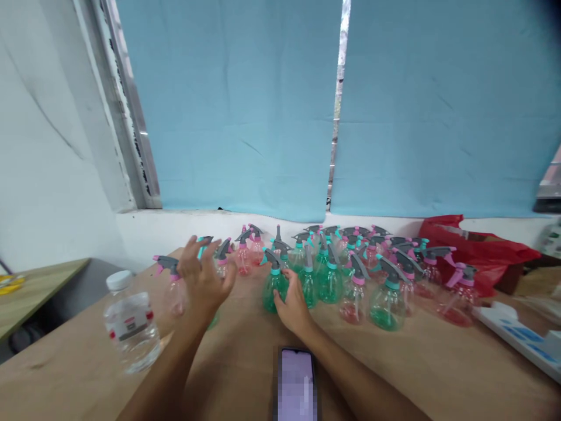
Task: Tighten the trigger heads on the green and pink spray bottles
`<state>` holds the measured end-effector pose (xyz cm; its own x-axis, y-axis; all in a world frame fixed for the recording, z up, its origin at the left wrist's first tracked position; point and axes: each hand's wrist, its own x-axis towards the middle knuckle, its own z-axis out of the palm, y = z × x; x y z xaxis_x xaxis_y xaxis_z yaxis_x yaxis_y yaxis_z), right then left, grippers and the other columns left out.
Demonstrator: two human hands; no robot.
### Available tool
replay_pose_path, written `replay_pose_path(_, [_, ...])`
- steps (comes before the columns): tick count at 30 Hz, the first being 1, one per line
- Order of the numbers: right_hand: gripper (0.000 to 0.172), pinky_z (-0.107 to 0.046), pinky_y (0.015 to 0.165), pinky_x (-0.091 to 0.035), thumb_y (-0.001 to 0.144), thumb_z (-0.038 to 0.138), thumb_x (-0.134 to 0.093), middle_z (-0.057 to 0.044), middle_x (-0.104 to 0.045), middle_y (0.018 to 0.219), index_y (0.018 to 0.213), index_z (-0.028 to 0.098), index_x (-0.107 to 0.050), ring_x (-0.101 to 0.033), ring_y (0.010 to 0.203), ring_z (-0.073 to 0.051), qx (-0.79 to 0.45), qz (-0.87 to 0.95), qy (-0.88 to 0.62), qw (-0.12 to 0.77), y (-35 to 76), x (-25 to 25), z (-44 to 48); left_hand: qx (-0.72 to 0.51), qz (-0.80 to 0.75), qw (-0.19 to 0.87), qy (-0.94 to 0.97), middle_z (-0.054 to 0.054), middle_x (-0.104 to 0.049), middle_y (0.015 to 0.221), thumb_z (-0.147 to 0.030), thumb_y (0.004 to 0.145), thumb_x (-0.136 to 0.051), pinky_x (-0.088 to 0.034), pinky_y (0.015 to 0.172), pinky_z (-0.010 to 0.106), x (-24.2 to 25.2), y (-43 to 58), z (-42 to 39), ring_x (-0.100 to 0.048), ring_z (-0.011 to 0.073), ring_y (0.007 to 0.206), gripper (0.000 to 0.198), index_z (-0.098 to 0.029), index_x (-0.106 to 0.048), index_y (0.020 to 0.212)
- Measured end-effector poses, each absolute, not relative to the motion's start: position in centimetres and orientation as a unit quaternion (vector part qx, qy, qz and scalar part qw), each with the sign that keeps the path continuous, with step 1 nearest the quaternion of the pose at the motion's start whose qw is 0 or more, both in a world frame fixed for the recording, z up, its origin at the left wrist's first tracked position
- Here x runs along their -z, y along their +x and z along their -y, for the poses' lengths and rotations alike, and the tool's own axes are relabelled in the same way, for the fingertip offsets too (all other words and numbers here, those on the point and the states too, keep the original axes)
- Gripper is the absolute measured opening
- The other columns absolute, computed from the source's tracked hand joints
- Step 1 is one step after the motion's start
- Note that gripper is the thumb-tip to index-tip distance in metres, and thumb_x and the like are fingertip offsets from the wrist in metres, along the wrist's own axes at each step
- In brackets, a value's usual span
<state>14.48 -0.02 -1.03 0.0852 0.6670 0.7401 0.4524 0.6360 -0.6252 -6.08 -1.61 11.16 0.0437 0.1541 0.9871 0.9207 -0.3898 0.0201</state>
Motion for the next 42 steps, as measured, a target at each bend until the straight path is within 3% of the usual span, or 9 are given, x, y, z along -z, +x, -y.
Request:
replay_pose_path(4, [0.053,-0.052,0.109,-0.042,0.086,0.016,-0.056,-0.014,-0.052,0.131,0.136,0.021,-0.04,-0.049,0.127,-0.03,-0.06,0.664,-0.415,0.619,14.5,0.4,0.6,0.524,0.514,0.347,-0.584,0.015,-0.063,0.119,-0.033,0.093,-0.06,-0.033,0.106,0.057,-12.6,-8.5,0.8,-0.057,0.0382,0.119,0.032,-0.019,-0.063,0.122])
replay_pose_path(7, [0.045,-0.054,0.109,-0.04,0.088,0.016,-0.054,-0.014,-0.049,0.13,0.13,0.022,-0.042,-0.048,0.126,-0.029,-0.016,0.658,-0.396,0.64,14.4,-0.3,1.2,0.49,0.555,0.309,-0.597,0.011,-0.07,0.103,-0.035,0.094,-0.057,-0.042,0.095,0.048,-12.3,-9.8,-0.1,-0.065,0.0332,0.1,0.028,-0.02,-0.067,0.115])
replay_pose_path(10, [0.04,-0.054,0.108,-0.04,0.088,0.014,-0.051,-0.014,-0.047,0.128,0.127,0.022,-0.044,-0.047,0.125,-0.029,0.009,0.667,-0.365,0.65,14.5,-0.9,1.9,0.484,0.575,0.242,-0.613,0.009,-0.072,0.103,-0.033,0.095,-0.053,-0.048,0.079,0.037,-11.7,-10.0,-0.5,-0.067,0.0284,0.088,0.028,-0.021,-0.066,0.117])
replay_pose_path(14, [0.04,-0.052,0.105,-0.042,0.087,0.011,-0.05,-0.013,-0.051,0.126,0.125,0.023,-0.048,-0.05,0.122,-0.029,0.006,0.693,-0.329,0.642,14.6,-1.2,2.5,0.49,0.563,0.227,-0.626,0.012,-0.068,0.119,-0.03,0.096,-0.049,-0.05,0.077,0.036,-11.5,-9.3,-0.3,-0.067,0.0298,0.097,0.033,-0.021,-0.066,0.123])
replay_pose_path(22, [0.041,-0.049,0.1,-0.046,0.086,0.011,-0.05,-0.01,-0.056,0.12,0.124,0.025,-0.052,-0.054,0.115,-0.028,0.009,0.733,-0.303,0.609,15.0,-1.2,2.7,0.48,0.51,0.179,-0.691,0.008,-0.071,0.115,-0.034,0.097,-0.049,-0.054,0.087,0.037,-10.7,-6.8,-0.2,-0.069,0.029,0.104,0.029,-0.023,-0.068,0.116])
replay_pose_path(30, [0.035,-0.049,0.099,-0.044,0.09,0.014,-0.05,-0.01,-0.058,0.117,0.123,0.023,-0.051,-0.055,0.112,-0.027,0.019,0.748,-0.288,0.597,15.2,-1.9,3.1,0.486,0.436,0.071,-0.754,0.004,-0.076,0.114,-0.038,0.099,-0.055,-0.057,0.09,0.037,-9.4,-3.9,0.4,-0.073,0.0253,0.103,0.032,-0.026,-0.062,0.127])
replay_pose_path(36, [0.035,-0.05,0.102,-0.043,0.091,0.024,-0.053,-0.01,-0.061,0.119,0.126,0.023,-0.052,-0.056,0.114,-0.028,-0.006,0.77,-0.288,0.569,15.4,-1.9,3.3,0.538,0.419,-0.002,-0.731,0.004,-0.077,0.106,-0.045,0.098,-0.06,-0.06,0.082,0.035,-9.6,-2.8,1.3,-0.075,0.0239,0.095,0.026,-0.025,-0.068,0.113])
replay_pose_path(42, [0.049,-0.05,0.105,-0.042,0.091,0.034,-0.058,-0.011,-0.062,0.128,0.138,0.023,-0.049,-0.057,0.119,-0.03,-0.032,0.784,-0.272,0.556,15.7,-2.5,3.7,0.57,0.396,-0.043,-0.719,0.004,-0.075,0.1,-0.042,0.096,-0.063,-0.06,0.08,0.034,-9.1,-1.5,2.1,-0.073,0.0224,0.09,0.022,-0.024,-0.068,0.108])
